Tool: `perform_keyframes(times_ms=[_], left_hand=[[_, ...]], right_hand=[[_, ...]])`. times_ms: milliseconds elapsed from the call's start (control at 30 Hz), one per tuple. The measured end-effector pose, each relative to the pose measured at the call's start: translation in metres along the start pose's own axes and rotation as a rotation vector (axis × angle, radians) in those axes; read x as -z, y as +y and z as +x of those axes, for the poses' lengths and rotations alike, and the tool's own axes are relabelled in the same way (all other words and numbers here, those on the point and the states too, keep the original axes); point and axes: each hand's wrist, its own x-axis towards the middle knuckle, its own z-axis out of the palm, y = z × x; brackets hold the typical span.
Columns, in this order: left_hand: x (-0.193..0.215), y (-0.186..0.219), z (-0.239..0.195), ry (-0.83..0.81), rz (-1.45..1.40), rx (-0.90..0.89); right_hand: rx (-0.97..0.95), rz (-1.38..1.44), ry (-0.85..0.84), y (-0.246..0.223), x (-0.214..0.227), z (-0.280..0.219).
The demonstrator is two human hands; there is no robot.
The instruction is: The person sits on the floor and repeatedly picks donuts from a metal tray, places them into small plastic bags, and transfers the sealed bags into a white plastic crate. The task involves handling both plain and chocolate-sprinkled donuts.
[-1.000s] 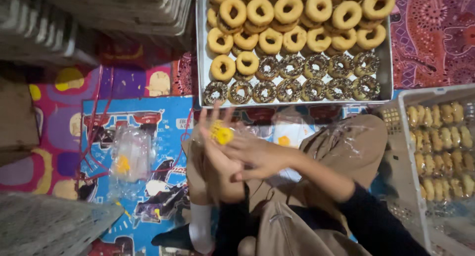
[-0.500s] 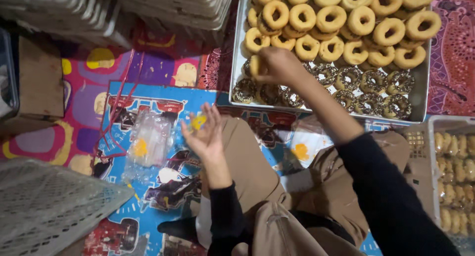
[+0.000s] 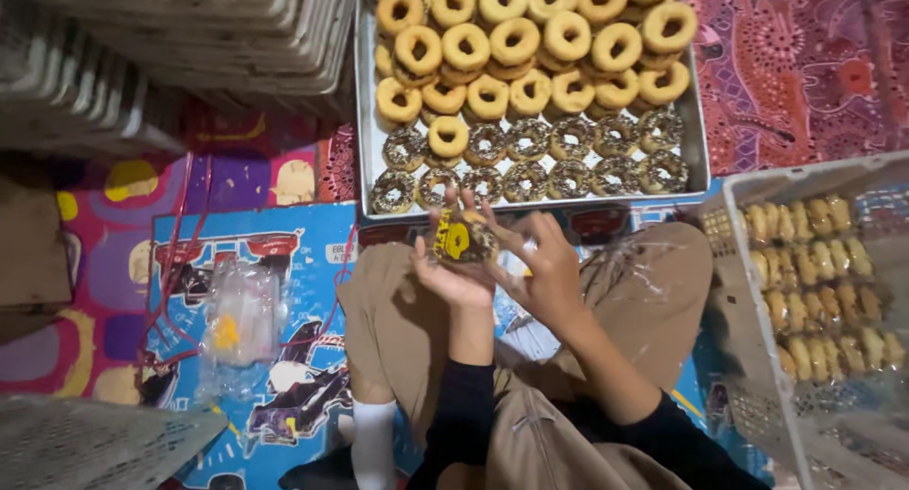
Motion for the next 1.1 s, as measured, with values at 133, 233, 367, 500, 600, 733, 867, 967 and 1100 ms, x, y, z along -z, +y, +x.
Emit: perform_keyframes(times_ms=[133,233,367,500,600,733,867,967,1100], left_hand=[[-0.010,-0.008,0.002,-0.013,0.315,-0.052],[0.000,-0.022,-0.006,0.002,0.467,-0.029],[0.008,-0.026,-0.039,0.264,0.941,-0.201],[-0.024,-0.008,-0.028,-0.343,1.548,-0.133],[-0.065,-0.002,-0.010,-0.761,1.876,-0.090],[-0.125,-0.001,-0.020,-1.067,2.081,-0.507],[-0.159,-0.005,-0.033,-1.250,2.034,-0.611],[-0.171,-0.011,-0.040,-0.795,2.029,-0.369],[-0.183,0.000,-0.043,-0.941,2.165,-0.453]], right_hand=[[-0.134,0.179,-0.261,0.002,0.019,0.006],[-0.078,0.604,0.033,0.003,0.026,-0.007],[-0.116,0.510,0.044,0.015,0.037,-0.007],[0.149,0.480,-0.466,0.042,0.072,0.015],[-0.084,0.525,-0.369,0.044,0.090,0.010],[-0.208,0.972,-0.211,0.042,0.103,0.008],[0.260,0.529,-0.121,0.038,0.107,0.007],[0.426,0.292,-0.046,0.034,0.100,0.001],[0.647,-0.240,0.178,0.044,0.072,-0.024]])
